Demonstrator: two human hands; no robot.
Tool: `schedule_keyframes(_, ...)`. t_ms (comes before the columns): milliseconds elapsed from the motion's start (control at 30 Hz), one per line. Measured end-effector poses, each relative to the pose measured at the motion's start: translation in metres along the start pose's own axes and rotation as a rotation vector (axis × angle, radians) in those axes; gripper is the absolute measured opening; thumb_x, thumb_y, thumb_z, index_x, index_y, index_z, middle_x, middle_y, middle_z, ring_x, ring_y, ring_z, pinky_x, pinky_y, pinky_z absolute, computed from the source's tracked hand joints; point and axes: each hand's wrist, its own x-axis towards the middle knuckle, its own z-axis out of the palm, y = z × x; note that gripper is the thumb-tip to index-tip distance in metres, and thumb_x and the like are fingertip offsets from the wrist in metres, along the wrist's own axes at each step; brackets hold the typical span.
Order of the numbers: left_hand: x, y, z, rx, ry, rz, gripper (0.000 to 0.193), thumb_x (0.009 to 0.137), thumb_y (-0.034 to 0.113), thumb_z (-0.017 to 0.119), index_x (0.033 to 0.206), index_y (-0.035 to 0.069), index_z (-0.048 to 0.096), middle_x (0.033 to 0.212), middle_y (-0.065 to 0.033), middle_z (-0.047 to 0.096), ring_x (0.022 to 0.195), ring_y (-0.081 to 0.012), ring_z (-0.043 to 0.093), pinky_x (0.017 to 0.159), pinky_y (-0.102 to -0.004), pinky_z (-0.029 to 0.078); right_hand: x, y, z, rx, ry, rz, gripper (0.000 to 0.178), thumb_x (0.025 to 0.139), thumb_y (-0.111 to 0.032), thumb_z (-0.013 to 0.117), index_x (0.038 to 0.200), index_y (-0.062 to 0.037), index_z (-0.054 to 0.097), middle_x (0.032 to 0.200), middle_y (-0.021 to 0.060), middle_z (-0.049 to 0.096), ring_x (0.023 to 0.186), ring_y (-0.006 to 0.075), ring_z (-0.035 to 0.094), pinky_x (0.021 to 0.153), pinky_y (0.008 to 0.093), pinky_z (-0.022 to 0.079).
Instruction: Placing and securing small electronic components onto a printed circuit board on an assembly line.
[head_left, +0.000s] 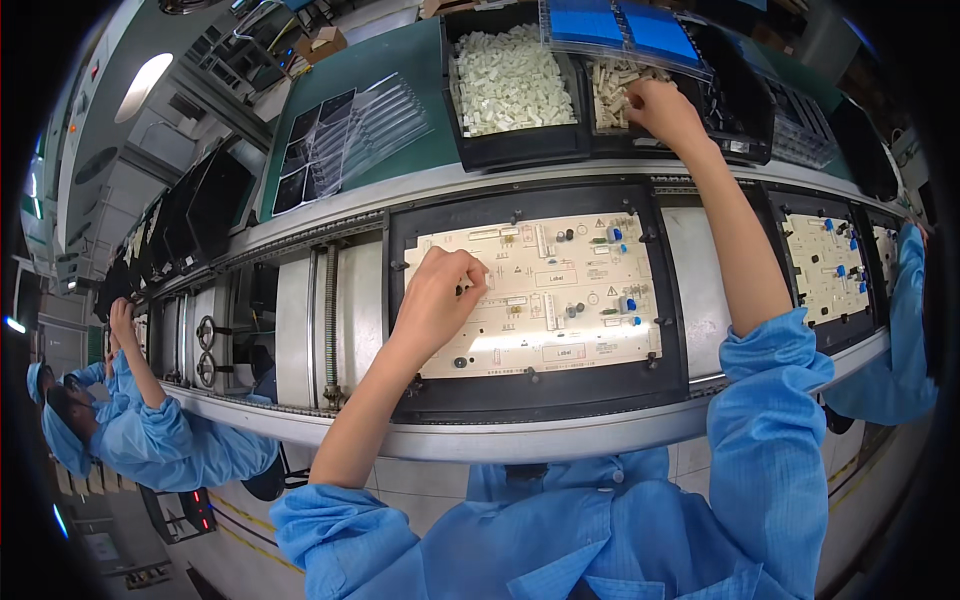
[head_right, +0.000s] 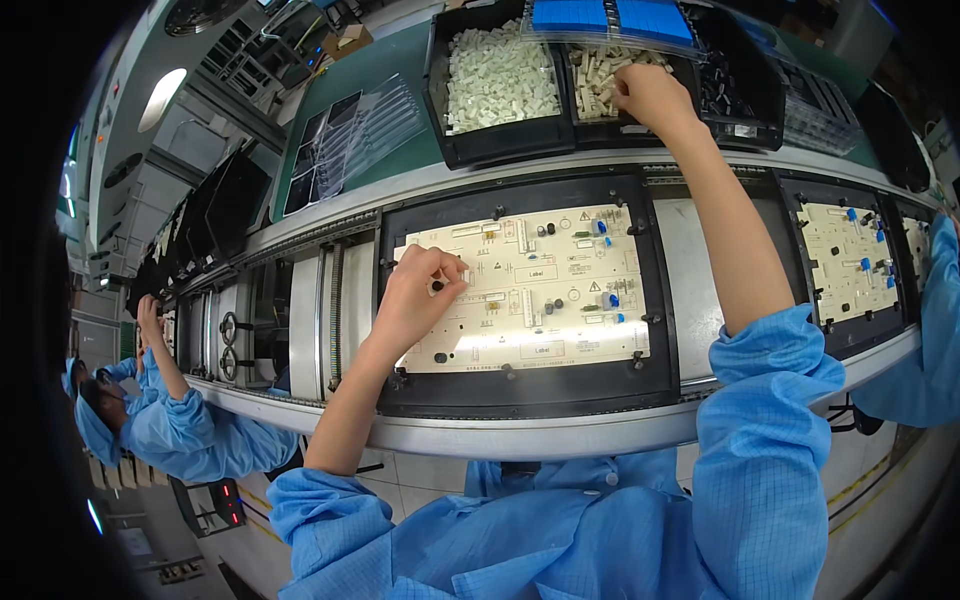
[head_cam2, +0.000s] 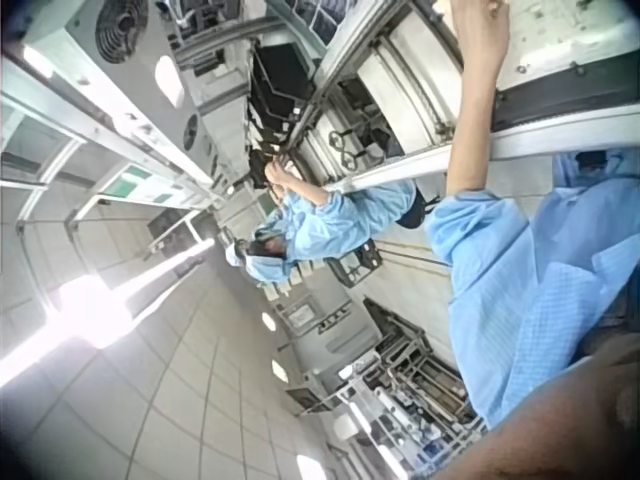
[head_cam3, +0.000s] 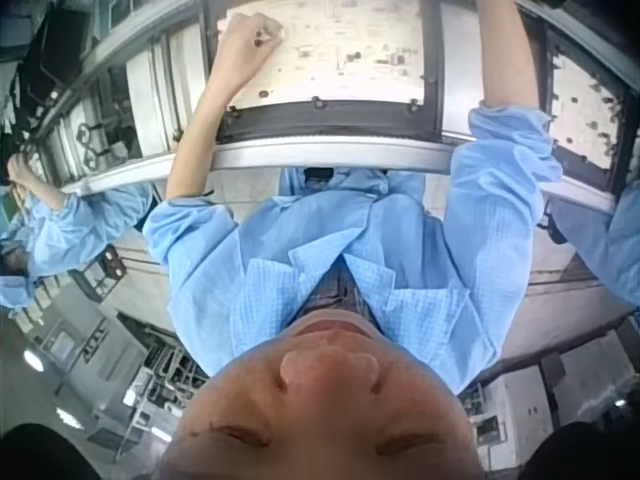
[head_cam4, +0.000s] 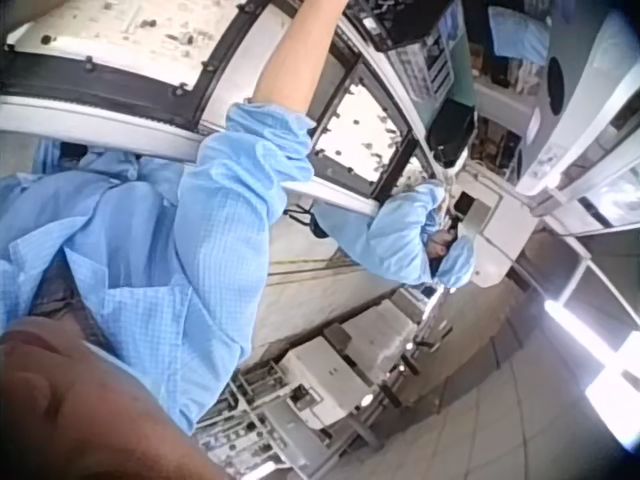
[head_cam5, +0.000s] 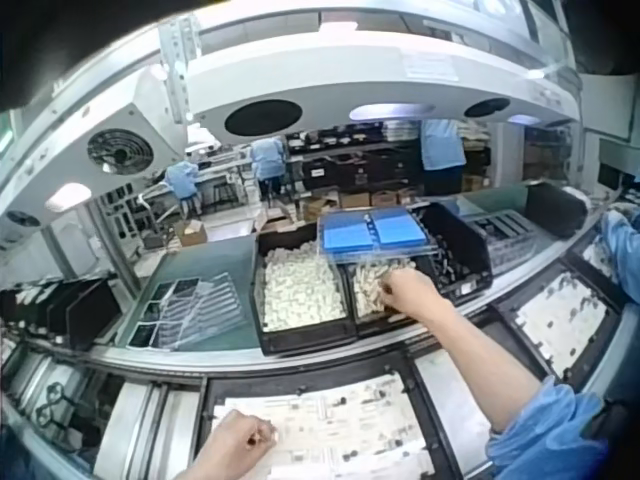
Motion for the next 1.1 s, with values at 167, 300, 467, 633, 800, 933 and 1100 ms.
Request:
schedule_keyframes(167,0.000,0.005,0.004,0.036,-0.031,0.061,0.016,0.076,0.000,0.066,0.076,0.004,0.051,0.090,-0.0067,0.066,0.086,-0.0218,0.054,0.072,-0.0320,0.048,-0.011,-0.001,0.002,0.255,0.289,-0.169,0.019,0.075,-0.006,0.064,0.095,-0.0046,0.062,0.077,0.0129,0.062,0.071,0.0279,0.060,0.067,0.0363,0.047)
schedule_keyframes(300,0.002,0.004,0.006,0.141,0.032,0.180,0.014,0.074,0.000,0.065,0.081,0.004,0.053,0.077,-0.0072,0.060,0.082,-0.0266,0.055,0.069,-0.0369,0.046,-0.033,-0.028,-0.020,0.417,0.235,-0.171,0.017,0.076,-0.006,0.066,0.093,-0.0035,0.063,0.076,0.0071,0.061,0.066,0.0156,0.055,0.065,0.0289,0.046)
schedule_keyframes(467,0.003,0.013,0.002,0.178,-0.046,0.074,0.015,0.075,0.001,0.066,0.077,0.004,0.051,0.089,-0.0052,0.064,0.086,-0.0239,0.053,0.073,-0.0342,0.047,-0.070,-0.058,-0.040,0.544,0.167,-0.214,0.012,0.076,-0.002,0.066,0.088,-0.0029,0.065,0.079,0.0023,0.061,0.067,0.0112,0.054,0.064,0.0247,0.046)
schedule_keyframes(633,0.005,0.016,0.003,0.207,-0.050,0.080,0.015,0.075,0.003,0.066,0.079,0.004,0.051,0.089,-0.0055,0.064,0.086,-0.0245,0.053,0.073,-0.0340,0.046,-0.105,-0.077,-0.041,0.694,0.031,-0.236,0.011,0.074,-0.002,0.068,0.085,-0.0022,0.065,0.076,0.0030,0.060,0.067,0.0098,0.057,0.062,0.0240,0.046)
schedule_keyframes(800,0.006,0.018,0.006,0.287,0.052,0.279,0.019,0.072,0.001,0.066,0.090,0.005,0.061,0.082,-0.0068,0.061,0.084,-0.0257,0.055,0.072,-0.0358,0.046,-0.122,-0.086,-0.032,0.696,-0.095,-0.208,0.011,0.074,-0.003,0.068,0.085,-0.0024,0.065,0.068,0.0040,0.062,0.063,0.0102,0.057,0.059,0.0243,0.046)
schedule_keyframes(933,-0.012,0.010,0.012,0.373,0.126,0.372,0.028,0.070,-0.002,0.064,0.097,0.006,0.066,0.093,-0.0061,0.060,0.089,-0.0242,0.054,0.075,-0.0353,0.044,-0.125,-0.081,-0.025,0.673,-0.019,-0.312,0.010,0.073,-0.005,0.068,0.083,-0.0020,0.065,0.070,0.0052,0.062,0.065,0.0127,0.059,0.060,0.0264,0.046)
schedule_keyframes(1100,-0.019,0.006,0.007,0.423,0.016,0.350,0.040,0.064,-0.008,0.058,0.099,0.007,0.070,0.101,-0.0043,0.055,0.097,-0.0222,0.051,0.082,-0.0353,0.038,-0.124,-0.086,-0.034,0.700,-0.106,-0.273,0.011,0.072,-0.007,0.070,0.082,-0.0017,0.066,0.075,0.0068,0.063,0.068,0.0154,0.059,0.062,0.0287,0.046)
